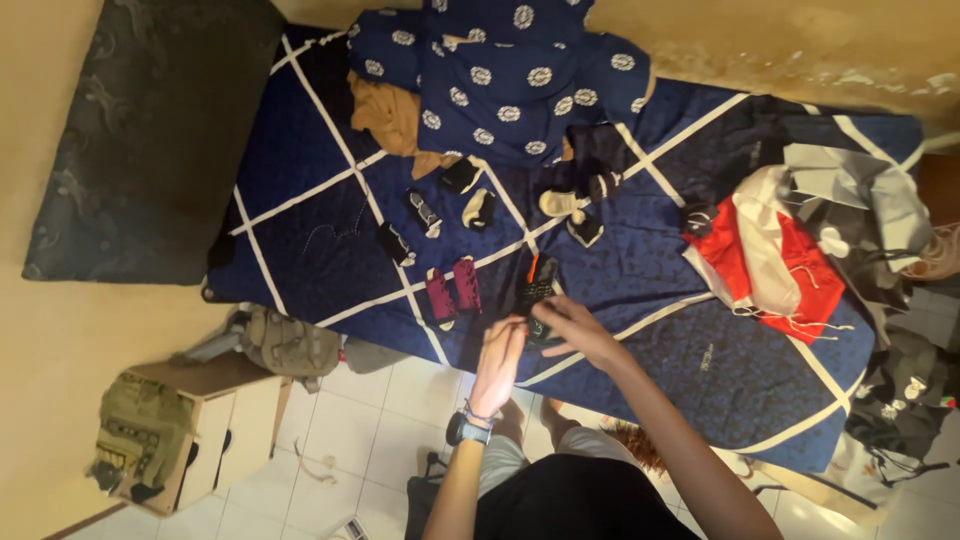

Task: The person removes several pairs of socks from a drawer and places them on a bed. They then pick up the socks one at a time to inspect and arrange them on the bed.

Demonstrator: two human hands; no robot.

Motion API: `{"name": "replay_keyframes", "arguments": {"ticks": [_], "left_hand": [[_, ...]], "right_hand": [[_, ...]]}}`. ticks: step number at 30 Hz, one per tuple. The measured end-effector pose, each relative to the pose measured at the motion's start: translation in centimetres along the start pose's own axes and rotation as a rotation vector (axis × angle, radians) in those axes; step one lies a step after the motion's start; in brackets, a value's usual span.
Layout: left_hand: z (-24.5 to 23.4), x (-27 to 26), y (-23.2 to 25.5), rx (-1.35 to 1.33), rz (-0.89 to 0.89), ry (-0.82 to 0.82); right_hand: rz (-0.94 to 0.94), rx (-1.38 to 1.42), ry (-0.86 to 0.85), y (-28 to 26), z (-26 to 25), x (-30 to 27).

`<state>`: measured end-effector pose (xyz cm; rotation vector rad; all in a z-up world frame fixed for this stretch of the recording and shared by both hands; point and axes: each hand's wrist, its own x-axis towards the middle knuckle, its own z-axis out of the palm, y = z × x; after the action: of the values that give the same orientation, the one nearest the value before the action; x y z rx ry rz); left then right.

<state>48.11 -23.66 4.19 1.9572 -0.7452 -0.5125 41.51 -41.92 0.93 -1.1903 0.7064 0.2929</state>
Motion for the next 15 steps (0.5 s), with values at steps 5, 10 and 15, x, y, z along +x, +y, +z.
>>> {"name": "replay_keyframes", "arguments": {"ticks": [5, 10, 15], "left_hand": [[0.4, 2.6, 2.8, -0.136, -0.179, 0.002], [-0.7, 4.6, 6.0, -0.136, -0.1, -0.084], [-0.2, 5.9, 6.2, -0.083, -0.081, -0.069]], "right_hand": [[-0.365, -0.144, 0.098, 0.6, -0.7, -0.5], [-0.393, -0.116, 0.309, -0.4, -1.6, -0.5], [-0.274, 0.0, 0.159, -0.1, -2.4, -0.9]]}}
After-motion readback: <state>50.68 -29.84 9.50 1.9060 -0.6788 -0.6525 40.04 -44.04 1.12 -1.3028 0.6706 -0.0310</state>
